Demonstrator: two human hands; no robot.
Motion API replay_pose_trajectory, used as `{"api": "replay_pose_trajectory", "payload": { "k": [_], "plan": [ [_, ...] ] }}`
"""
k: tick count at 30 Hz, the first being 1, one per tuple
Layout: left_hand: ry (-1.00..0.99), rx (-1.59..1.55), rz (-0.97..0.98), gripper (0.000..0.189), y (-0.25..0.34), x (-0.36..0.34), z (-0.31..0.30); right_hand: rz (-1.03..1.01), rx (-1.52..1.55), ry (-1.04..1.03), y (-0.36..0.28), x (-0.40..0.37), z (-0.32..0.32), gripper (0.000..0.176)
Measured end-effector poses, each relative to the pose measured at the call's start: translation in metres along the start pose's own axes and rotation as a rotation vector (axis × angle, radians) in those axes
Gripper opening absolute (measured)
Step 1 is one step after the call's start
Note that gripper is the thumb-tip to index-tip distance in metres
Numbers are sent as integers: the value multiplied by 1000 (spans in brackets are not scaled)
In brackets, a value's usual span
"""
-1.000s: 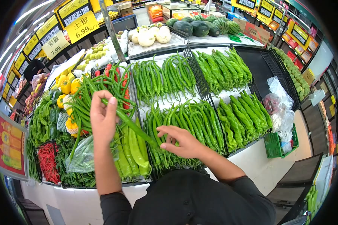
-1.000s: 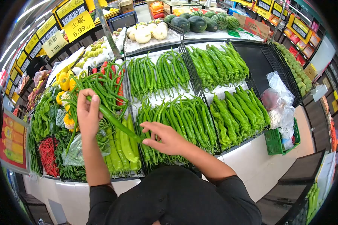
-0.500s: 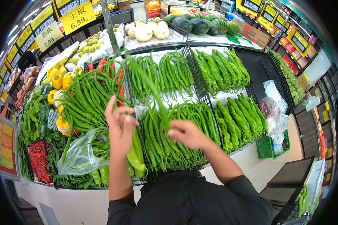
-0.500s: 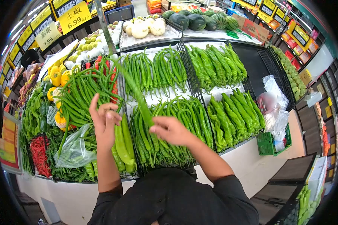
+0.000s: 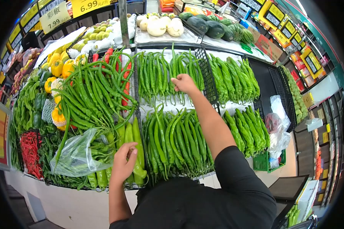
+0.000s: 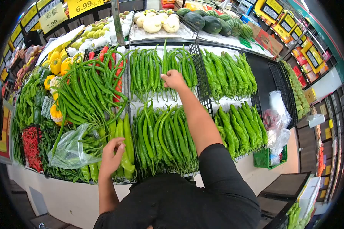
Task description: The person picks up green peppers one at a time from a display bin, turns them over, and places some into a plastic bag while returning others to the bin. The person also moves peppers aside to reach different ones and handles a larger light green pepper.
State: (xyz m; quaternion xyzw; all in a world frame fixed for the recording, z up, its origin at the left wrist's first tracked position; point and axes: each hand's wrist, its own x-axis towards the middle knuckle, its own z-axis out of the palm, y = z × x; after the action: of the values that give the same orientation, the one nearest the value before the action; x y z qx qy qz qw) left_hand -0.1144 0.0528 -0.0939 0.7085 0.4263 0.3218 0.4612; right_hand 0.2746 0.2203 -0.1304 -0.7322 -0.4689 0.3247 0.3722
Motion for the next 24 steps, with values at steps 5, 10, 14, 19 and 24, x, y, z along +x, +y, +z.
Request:
{"api": "replay_pose_trajectory", "payload": {
  "k": [5,10,14,19,24],
  "plan": [
    [5,42,-25,22,0,-3,-3,70,-354,-48,27,18,28,36],
    [-6,43,-38,21,0,-2,-1,2,-388,135,42,33,41,39],
    [-6,66,-13,21,-2,1,0,-33,-429,179,43,30,41,45],
    [-7,59,-20,21,-3,2,-1,-23,-480,147,39,22,37,49],
    [-35,85,6,22,14,2,-9,-100,-537,79,36,14,26,54]
  ]
}}
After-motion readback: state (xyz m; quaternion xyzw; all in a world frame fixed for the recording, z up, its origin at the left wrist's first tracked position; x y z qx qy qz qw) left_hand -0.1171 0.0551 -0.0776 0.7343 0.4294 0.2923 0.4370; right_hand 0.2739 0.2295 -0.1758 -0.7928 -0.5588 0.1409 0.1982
